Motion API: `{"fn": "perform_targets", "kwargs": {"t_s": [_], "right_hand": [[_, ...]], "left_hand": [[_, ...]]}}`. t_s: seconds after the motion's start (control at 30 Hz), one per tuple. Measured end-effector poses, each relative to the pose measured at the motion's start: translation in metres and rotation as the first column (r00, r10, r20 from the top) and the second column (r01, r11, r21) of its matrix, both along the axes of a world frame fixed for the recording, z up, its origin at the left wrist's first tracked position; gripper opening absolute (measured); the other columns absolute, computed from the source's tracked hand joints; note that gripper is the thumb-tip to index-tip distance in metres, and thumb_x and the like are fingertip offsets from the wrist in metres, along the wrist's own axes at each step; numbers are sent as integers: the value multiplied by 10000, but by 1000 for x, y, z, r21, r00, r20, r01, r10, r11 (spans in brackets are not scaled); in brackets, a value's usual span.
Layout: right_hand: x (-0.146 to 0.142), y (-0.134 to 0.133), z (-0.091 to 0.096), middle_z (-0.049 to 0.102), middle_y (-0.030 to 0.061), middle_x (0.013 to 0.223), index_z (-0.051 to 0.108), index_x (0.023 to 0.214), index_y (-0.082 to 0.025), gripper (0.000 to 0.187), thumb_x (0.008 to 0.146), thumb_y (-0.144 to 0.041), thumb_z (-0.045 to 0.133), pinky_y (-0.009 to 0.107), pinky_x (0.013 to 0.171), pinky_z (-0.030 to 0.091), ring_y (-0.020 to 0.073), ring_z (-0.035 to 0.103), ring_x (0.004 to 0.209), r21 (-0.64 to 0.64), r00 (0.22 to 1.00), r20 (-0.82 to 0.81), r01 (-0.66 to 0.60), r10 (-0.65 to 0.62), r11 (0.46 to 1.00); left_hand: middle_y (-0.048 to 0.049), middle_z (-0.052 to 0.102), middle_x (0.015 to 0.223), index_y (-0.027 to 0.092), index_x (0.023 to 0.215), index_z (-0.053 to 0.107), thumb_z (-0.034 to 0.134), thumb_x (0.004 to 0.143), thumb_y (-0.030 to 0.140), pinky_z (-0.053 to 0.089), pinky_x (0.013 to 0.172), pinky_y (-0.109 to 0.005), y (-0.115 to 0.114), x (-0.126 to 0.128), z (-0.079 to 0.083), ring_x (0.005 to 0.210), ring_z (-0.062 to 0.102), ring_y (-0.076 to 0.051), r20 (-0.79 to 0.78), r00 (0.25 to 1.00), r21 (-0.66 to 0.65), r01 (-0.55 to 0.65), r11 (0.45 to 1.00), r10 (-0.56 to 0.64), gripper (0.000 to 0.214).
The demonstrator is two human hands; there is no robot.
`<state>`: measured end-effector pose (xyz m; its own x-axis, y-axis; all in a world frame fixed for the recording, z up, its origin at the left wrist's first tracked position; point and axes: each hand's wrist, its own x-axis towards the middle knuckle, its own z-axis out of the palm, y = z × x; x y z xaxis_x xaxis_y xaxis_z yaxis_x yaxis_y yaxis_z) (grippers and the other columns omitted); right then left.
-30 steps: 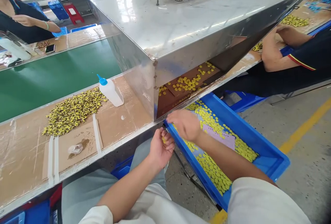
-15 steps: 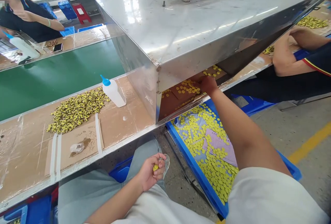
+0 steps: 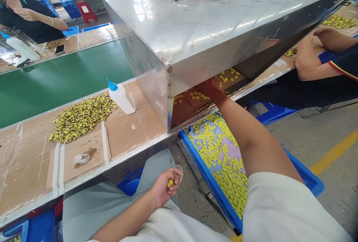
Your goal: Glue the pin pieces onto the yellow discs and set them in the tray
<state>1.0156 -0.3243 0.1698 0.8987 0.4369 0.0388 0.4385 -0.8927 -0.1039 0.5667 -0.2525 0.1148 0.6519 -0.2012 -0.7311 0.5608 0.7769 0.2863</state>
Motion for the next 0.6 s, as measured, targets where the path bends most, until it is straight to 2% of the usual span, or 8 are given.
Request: {"fn": "perform_targets", "kwargs": {"t_s": [0.2, 0.37, 0.6], "right_hand": [[4, 5, -2, 578, 261, 1358, 527, 1417, -106, 598, 963, -480, 419, 468, 942, 467, 375, 592, 1174, 31, 999, -12, 35, -35, 999], [7, 5, -2, 623, 261, 1298, 553, 1383, -99, 554, 955, -427, 425, 475, 941, 469, 372, 614, 1132, 39, 998, -36, 56, -55, 998], [8, 6, -1, 662, 230, 1253, 603, 1331, -128, 479, 980, -410, 442, 424, 960, 466, 346, 616, 1160, 69, 999, -42, 5, -2, 998]], "left_hand": [[66, 467, 587, 153, 804, 591, 561, 549, 131, 29, 447, -222, -6, -2, -1, 393, 224, -16, -24, 1000, 49, 0, 999, 1, 258], [67, 474, 601, 154, 800, 584, 554, 551, 132, 28, 455, -220, -7, -2, -1, 395, 228, -10, -45, 999, 64, 6, 998, -3, 252], [64, 469, 600, 147, 807, 587, 559, 556, 129, 26, 461, -221, -7, -1, -2, 400, 231, -9, -50, 999, 56, 0, 998, 3, 254]]}}
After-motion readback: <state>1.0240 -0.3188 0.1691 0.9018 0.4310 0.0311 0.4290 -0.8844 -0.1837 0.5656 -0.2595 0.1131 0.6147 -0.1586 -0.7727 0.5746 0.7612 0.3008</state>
